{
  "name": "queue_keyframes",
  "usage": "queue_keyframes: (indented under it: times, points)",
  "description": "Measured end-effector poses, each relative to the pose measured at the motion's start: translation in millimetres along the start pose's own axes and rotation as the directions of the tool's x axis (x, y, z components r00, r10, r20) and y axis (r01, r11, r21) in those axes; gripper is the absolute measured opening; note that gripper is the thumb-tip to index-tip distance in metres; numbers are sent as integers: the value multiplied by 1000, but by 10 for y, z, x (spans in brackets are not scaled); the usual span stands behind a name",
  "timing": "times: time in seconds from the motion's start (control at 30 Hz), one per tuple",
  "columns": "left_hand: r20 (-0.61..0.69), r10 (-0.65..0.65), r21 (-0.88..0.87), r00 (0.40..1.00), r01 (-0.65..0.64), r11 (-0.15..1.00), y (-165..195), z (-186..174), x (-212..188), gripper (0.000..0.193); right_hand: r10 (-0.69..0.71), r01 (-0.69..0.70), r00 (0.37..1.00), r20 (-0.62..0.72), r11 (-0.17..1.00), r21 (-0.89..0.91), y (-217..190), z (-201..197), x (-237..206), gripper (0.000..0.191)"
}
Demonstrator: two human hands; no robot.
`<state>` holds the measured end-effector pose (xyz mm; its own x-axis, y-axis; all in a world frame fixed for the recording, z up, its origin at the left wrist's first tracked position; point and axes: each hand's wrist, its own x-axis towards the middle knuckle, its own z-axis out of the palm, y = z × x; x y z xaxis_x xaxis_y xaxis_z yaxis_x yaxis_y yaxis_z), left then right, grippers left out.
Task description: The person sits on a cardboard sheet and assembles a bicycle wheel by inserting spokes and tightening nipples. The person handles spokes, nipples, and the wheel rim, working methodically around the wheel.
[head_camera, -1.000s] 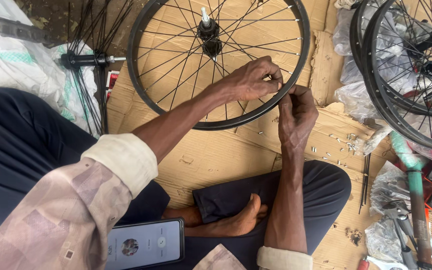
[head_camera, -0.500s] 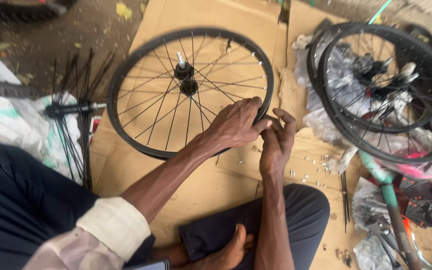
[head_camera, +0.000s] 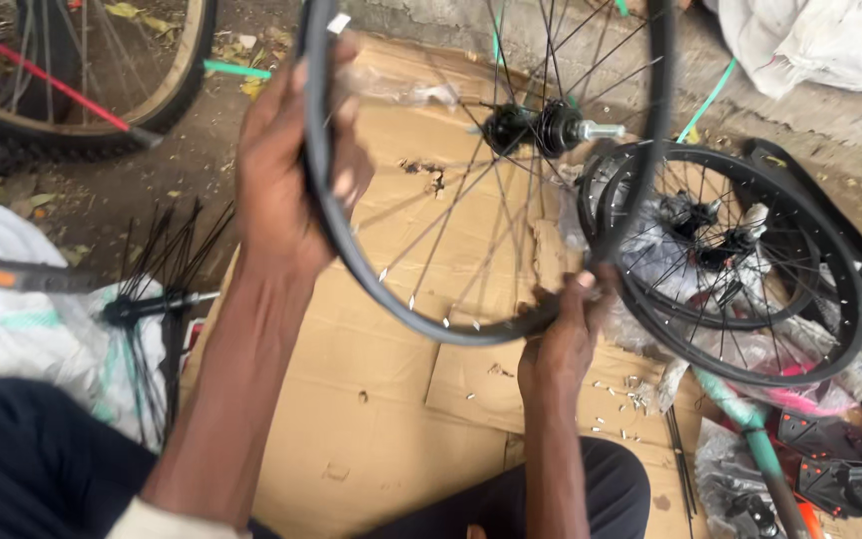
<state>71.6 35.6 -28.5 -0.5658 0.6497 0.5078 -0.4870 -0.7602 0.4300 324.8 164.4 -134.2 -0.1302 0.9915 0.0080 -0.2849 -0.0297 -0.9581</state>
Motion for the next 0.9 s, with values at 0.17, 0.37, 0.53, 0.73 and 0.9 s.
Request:
queue_keyframes:
  times: [0.17, 0.37, 0.53, 0.73, 0.9]
  points:
    - [-204, -61, -122, 977, 36, 992, -482, -959, -437, 22, -106, 52, 989, -105, 907, -419, 144, 65, 204, 66]
    - [-724, -219, -87, 655, 227, 970, -922, -1701, -816, 25, 163, -162, 983, -79, 597, -786, 626, 32, 540, 55]
    - [-852, -142, 26, 503, 313, 949, -906, -1510, -907, 30, 159, -184, 983, -92, 863, -471, 882, -177, 529, 49]
    - [-823, -122, 167, 555, 442, 882, -853, -1688, -826, 29, 382, -374, 922, -62, 921, 104, 937, -227, 590, 31]
    - [-655, -95, 251, 749, 335, 908, -767, -1740, -901, 22, 283, -264, 957, -67, 943, 203, 683, -71, 409, 33]
